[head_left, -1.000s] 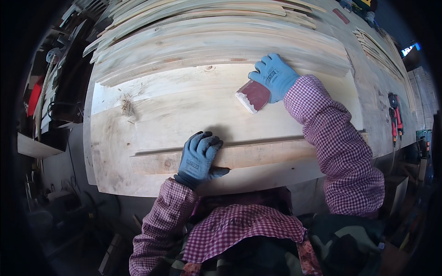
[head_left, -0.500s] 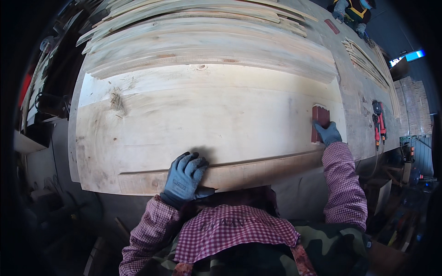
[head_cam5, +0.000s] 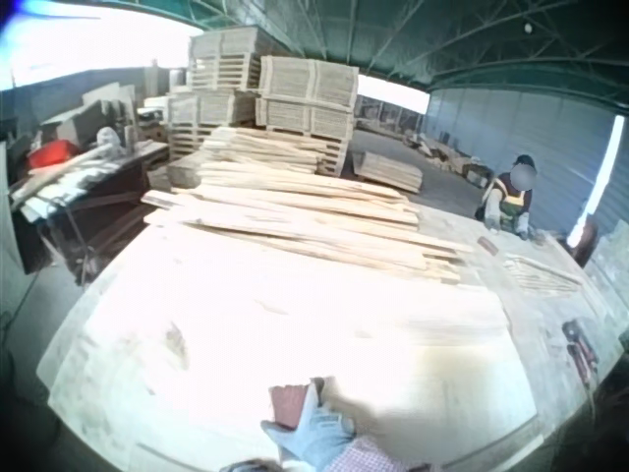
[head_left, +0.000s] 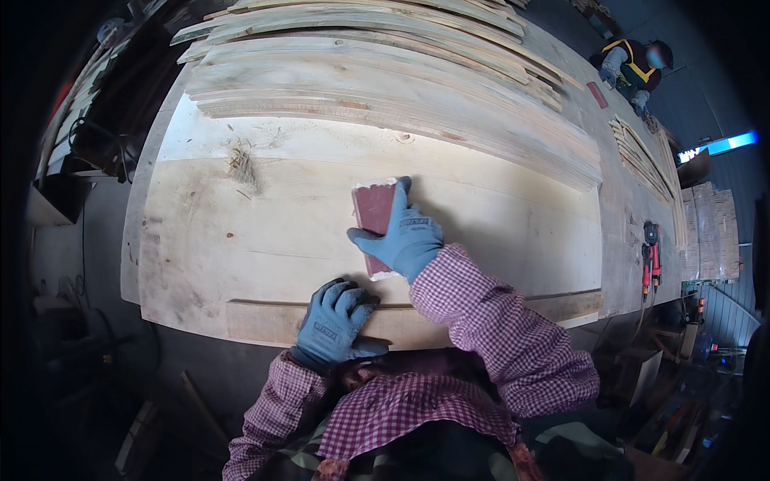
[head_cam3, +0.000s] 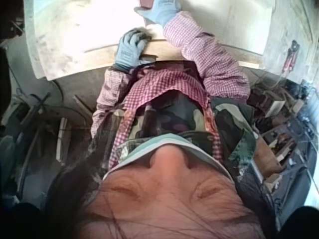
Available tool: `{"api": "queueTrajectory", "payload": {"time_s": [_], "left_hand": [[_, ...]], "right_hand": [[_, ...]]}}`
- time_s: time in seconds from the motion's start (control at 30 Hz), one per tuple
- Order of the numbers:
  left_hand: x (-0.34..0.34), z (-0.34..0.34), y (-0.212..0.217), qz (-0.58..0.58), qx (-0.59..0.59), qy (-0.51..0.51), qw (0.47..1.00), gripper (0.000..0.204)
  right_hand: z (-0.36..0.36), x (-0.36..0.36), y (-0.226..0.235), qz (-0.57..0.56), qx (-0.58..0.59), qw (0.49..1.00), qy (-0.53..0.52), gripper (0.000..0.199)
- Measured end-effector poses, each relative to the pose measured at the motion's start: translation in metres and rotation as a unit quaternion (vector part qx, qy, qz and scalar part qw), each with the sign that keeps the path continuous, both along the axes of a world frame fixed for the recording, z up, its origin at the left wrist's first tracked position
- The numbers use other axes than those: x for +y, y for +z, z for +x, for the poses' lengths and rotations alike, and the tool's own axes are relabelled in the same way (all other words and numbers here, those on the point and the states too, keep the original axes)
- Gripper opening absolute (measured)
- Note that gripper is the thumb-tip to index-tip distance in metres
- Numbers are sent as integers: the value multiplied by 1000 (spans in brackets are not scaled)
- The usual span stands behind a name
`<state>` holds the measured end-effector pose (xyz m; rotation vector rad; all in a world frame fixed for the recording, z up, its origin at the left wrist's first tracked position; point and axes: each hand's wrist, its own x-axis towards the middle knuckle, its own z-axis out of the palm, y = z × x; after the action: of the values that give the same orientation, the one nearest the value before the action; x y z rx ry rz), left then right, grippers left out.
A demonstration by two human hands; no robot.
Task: The person sands a long wooden plank on a workbench using a sanding block. They repeatedly rub the block along the plank's surface and edges, occasionally lifting and repositioning the plank to access different areas.
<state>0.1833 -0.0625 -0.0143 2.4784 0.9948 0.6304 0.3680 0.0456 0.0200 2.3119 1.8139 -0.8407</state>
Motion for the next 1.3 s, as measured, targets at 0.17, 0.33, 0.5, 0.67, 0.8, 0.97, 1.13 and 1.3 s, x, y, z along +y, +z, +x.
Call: {"api": "queueTrajectory", "payload": {"time_s": [0.17,0.33,0.5,0.67,0.8,0.97,1.13,1.3], "left_hand": [[-2,-4,0,18,5,23,1000,81],[1,-5,4,-6,-7,3,1000,75],[2,-4,3,-1,1,0,1000,73],[1,-5,2,-2,13,-3,1000,73],[3,-6,4,9,-5,-4,1000,72],[0,-9,-5,-3,0,-2,1000,75],[1,-6,-3,-16,19,-44,999,73],[1,-5,-1,-6,-10,-27,1000,70]], "right_hand": [[-99,64,37,-23,90,994,62,122],[22,68,14,86,107,988,-74,114],[178,32,3,74,-44,954,-286,108],[56,79,-9,33,-118,980,-158,118],[-95,103,28,-17,-60,997,40,118],[-90,56,43,82,-7,952,294,114],[55,-2,11,217,-39,820,528,104],[12,43,7,175,-161,766,597,99]]}}
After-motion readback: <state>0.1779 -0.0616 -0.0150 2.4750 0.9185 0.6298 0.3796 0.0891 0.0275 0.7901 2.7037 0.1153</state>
